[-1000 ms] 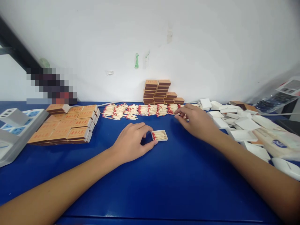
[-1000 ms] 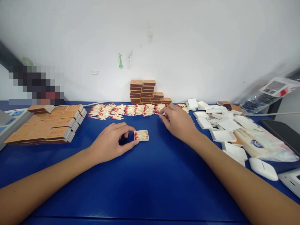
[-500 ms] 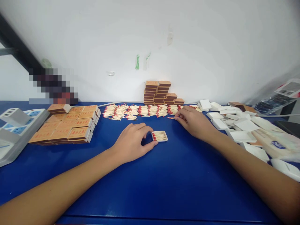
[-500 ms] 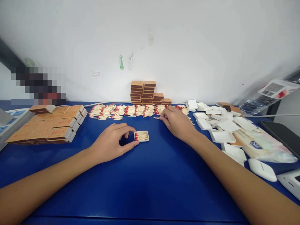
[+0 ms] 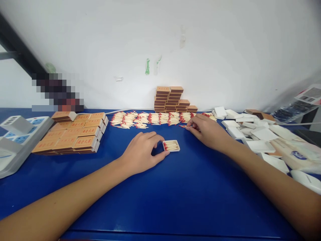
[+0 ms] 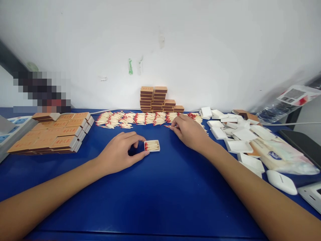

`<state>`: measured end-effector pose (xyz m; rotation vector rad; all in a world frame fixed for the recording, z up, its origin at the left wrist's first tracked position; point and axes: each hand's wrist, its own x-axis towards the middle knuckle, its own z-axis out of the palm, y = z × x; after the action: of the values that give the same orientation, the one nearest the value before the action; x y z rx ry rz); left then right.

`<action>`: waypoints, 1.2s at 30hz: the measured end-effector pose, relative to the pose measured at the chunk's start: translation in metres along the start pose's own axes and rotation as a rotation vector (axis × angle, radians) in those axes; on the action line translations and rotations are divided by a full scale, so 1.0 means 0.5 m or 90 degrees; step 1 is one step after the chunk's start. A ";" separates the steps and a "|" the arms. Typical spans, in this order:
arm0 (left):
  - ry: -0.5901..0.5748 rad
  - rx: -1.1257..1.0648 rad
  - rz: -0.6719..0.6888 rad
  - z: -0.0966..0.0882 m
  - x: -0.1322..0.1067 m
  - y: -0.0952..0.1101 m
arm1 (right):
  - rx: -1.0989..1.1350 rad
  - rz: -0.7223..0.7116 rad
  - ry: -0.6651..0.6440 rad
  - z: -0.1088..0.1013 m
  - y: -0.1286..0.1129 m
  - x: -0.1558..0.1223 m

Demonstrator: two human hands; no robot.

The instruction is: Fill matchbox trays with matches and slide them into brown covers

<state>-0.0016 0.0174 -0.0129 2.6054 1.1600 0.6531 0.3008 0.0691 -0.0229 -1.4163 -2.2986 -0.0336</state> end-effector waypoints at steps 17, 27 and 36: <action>0.004 0.003 0.003 -0.001 0.001 0.000 | -0.028 -0.015 -0.020 -0.009 0.001 0.000; -0.001 0.010 0.005 -0.001 0.001 0.000 | 0.033 -0.047 -0.034 0.002 -0.003 0.000; -0.002 0.010 0.005 0.000 0.001 -0.001 | 0.080 -0.059 -0.041 -0.010 -0.026 -0.001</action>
<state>-0.0017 0.0181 -0.0128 2.6251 1.1582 0.6428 0.2914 0.0612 -0.0158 -1.2660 -2.3719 0.1277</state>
